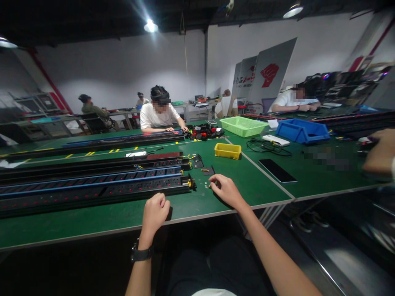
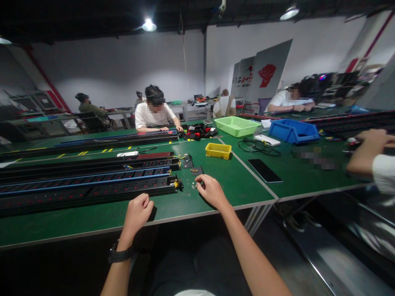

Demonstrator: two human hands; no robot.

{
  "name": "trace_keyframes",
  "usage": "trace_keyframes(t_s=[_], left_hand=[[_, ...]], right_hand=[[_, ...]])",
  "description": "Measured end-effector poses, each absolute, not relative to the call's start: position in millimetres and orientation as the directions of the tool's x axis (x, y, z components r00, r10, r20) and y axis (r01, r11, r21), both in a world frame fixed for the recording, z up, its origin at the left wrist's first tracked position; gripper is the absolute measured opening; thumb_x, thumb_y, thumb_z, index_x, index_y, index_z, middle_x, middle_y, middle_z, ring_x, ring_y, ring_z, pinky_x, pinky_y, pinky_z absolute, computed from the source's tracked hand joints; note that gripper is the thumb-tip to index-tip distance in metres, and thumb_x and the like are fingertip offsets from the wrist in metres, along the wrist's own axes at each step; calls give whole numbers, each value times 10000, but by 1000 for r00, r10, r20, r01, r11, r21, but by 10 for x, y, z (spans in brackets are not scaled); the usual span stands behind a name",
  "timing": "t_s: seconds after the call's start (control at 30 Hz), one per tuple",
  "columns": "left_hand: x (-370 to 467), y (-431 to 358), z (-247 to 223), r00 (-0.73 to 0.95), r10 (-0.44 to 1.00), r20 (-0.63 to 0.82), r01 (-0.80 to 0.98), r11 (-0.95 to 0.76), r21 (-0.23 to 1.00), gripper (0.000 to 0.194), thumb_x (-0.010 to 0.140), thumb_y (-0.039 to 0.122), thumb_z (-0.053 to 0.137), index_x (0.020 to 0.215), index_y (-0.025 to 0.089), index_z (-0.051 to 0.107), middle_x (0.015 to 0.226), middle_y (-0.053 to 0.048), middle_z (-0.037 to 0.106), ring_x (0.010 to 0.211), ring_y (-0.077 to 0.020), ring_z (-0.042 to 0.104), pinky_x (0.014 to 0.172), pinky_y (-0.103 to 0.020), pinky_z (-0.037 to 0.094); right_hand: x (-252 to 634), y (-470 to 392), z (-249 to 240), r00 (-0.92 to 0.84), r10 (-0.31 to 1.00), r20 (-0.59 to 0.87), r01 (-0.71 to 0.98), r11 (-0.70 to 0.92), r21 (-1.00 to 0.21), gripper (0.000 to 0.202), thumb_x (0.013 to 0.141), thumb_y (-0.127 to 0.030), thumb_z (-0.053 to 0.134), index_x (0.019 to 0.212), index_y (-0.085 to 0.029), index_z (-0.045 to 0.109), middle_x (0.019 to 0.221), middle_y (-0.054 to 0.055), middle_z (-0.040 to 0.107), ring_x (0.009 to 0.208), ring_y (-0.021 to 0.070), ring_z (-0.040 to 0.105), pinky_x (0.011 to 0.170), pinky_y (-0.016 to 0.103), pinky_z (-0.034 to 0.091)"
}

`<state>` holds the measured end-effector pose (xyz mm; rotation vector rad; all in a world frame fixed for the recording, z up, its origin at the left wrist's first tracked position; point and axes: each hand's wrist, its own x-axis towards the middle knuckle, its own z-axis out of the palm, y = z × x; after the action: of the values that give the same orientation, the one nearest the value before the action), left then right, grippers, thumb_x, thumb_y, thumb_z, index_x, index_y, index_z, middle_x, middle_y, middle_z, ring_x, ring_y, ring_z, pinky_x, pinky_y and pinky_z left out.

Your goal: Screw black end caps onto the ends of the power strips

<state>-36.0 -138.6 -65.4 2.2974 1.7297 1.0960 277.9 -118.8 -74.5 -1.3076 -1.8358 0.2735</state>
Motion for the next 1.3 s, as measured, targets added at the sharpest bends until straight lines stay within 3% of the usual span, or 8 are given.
trace_keyframes(t_s=[0.43,0.57,0.9,1.1,1.2,1.3], left_hand=[[-346,-1398,-637,110,867,486,806,-364,467,302,783,172,467,611,216,223,578,48,309,544,-123,319,587,-291,207],[-346,-1397,-638,110,866,487,809,-363,463,296,783,172,457,614,217,218,580,48,300,541,-123,309,584,-292,203],[-346,-1393,-649,118,864,490,812,-368,453,302,787,164,460,612,219,219,580,46,310,545,-124,317,590,-293,209],[-334,-1405,-650,112,867,486,821,-356,446,300,785,152,461,611,216,225,582,46,315,545,-126,313,589,-300,196],[-322,-1412,-647,105,871,480,823,-348,450,302,778,144,466,609,215,226,580,43,327,544,-128,310,589,-309,183],[-320,-1417,-653,100,871,482,823,-345,452,311,778,141,476,607,215,227,581,41,337,541,-130,304,592,-319,176]], right_hand=[[2771,-1197,-736,-141,858,494,724,430,-540,171,900,-235,571,1019,-232,693,931,36,706,859,194,653,781,302,468],[2763,-1195,-741,-151,889,431,788,372,-491,114,907,-278,600,900,-223,699,865,34,691,827,195,642,739,291,441],[2780,-1187,-730,-105,885,453,683,395,-615,84,882,-229,566,852,-227,644,772,9,689,687,174,620,652,273,434],[2811,-1161,-786,-104,846,523,709,432,-557,255,972,-257,483,1139,-221,673,992,72,694,923,223,656,839,343,489],[2825,-1147,-802,-102,833,544,719,440,-538,251,984,-267,476,1091,-226,699,1029,88,699,987,241,654,893,372,498],[2834,-1101,-789,-46,833,552,709,416,-569,212,955,-288,521,1031,-218,707,1004,88,726,906,238,663,849,377,518]])
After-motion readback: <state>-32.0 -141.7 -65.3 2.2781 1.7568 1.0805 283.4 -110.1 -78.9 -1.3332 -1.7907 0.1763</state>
